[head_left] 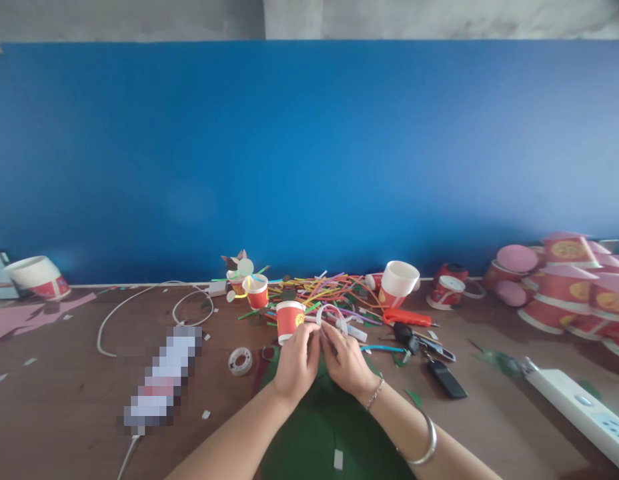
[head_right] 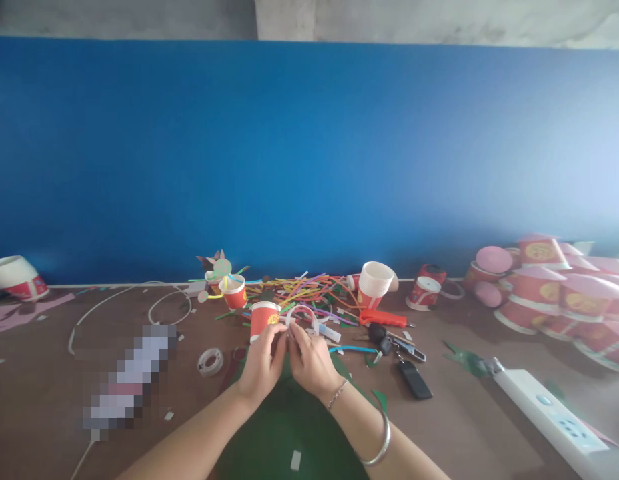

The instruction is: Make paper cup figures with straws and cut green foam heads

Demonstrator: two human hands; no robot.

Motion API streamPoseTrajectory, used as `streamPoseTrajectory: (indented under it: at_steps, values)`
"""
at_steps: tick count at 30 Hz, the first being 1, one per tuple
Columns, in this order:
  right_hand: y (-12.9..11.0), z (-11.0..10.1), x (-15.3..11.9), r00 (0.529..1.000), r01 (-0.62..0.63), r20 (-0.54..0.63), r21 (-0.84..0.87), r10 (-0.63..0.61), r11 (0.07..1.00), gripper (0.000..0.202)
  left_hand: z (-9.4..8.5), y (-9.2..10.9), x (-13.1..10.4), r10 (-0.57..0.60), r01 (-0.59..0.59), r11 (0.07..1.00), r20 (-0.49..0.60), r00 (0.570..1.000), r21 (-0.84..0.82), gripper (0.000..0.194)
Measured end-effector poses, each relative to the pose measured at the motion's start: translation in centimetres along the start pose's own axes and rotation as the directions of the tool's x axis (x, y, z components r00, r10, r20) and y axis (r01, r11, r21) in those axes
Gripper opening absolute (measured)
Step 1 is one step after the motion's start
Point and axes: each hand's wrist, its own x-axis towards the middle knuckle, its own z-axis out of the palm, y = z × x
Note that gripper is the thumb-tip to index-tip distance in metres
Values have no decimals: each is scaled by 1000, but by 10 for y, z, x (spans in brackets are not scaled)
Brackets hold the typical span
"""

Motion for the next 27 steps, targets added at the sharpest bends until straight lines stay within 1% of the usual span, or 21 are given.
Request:
streamPoseTrajectory:
  at_steps: [2,5,7,10,13,16,18,22,27]
  values:
    - [0,0,-1,1000,18,10,10,-18,1000,34,-1,0,0,-17,17,1000,4,1000,5,10]
    - [1,0,0,1000,-8,12,7,8,1000,33,-1,0,0,-11,11,1000,19,1000,-3,8]
    - [1,-1,0,1000,-30,4,3,30,1000,32,-1,-1,0,2,-2,1000,11,1000,-4,15]
    - [1,-2,2,1000,-27,-1,17,27,1000,31,0,-2,0,48,-49,999,29,998,11,33]
    - [2,-2,2,999,-32,-5,33,32,999,33,0,-3,0,99,-101,995,60,993,26,38]
    - [5,1,0,999,-34,-21,22,35,999,34,0,-3,-1,115,-117,992,37,993,47,34]
    - [6,1,-1,999,-27,-28,4,27,1000,34,0,-2,-2,107,-107,993,17,994,40,28]
    - [3,-3,2,1000,-13,-9,3,13,1000,32,0,-2,-2,43,-43,999,-1,999,-3,14]
    - [-3,-11,7,998,40,43,45,-42,998,32,-1,-2,0,-24,24,999,9,1000,-27,9]
